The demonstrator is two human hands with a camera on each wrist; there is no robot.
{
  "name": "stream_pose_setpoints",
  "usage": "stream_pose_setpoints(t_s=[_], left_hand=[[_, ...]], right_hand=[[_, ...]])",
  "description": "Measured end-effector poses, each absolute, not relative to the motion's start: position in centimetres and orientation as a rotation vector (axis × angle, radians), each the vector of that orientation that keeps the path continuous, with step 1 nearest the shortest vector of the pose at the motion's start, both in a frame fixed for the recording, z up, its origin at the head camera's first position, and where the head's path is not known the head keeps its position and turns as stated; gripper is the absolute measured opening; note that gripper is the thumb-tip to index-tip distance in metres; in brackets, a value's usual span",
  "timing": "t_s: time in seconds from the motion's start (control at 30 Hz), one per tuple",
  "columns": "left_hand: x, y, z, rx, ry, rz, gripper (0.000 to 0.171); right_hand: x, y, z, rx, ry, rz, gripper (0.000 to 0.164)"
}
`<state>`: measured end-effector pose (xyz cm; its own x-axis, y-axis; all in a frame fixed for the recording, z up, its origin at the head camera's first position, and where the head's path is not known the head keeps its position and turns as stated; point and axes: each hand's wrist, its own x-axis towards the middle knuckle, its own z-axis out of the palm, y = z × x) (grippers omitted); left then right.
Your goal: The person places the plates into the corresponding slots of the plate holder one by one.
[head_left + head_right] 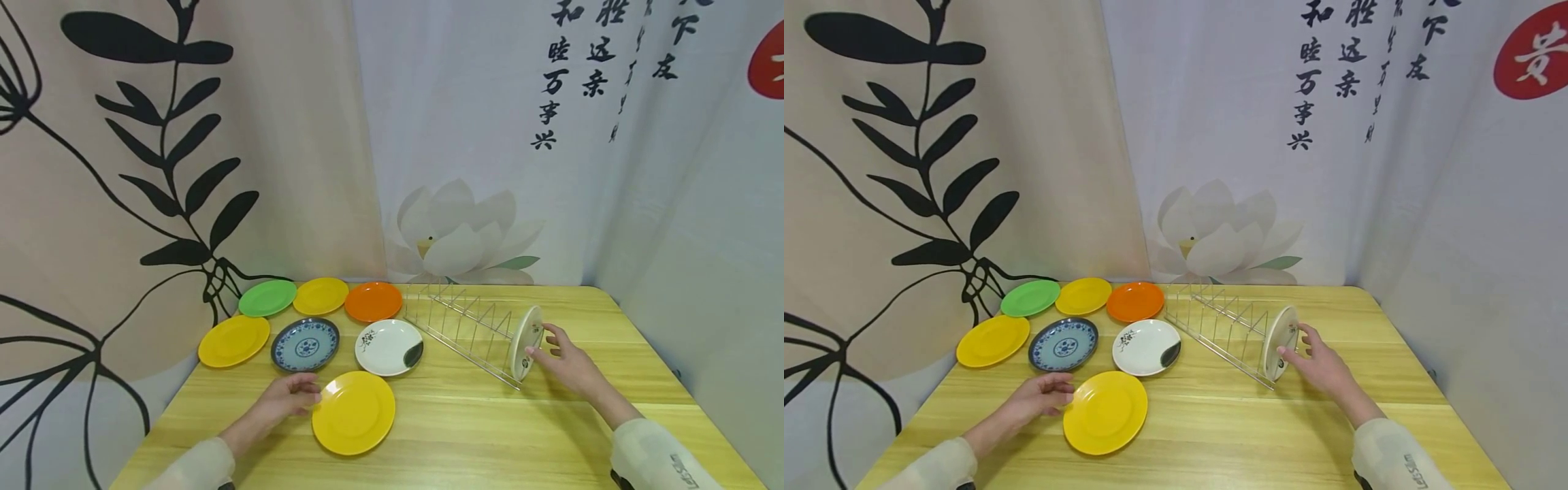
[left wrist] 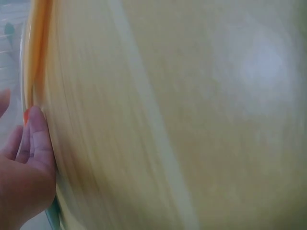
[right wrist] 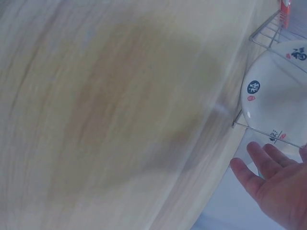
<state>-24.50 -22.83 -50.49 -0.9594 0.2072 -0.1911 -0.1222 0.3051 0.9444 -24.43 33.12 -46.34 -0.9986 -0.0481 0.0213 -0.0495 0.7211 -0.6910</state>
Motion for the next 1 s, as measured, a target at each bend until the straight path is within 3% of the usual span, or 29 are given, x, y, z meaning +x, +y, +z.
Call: stream_pose_setpoints(t_s=[0.63,1.0], left_hand=[[-24.7,-21.6,-50.4,0.080,2.354,1.608,0.044],[-24.8,-21.5,-50.1,0.034,2.334,1.620,0.049]], right_hand=[[-24.2,33.0,-46.4,0.094,-2.906,1.172,0.086],[-24.3,33.1,-46.5,0.091,-2.903,1.142,0.086]])
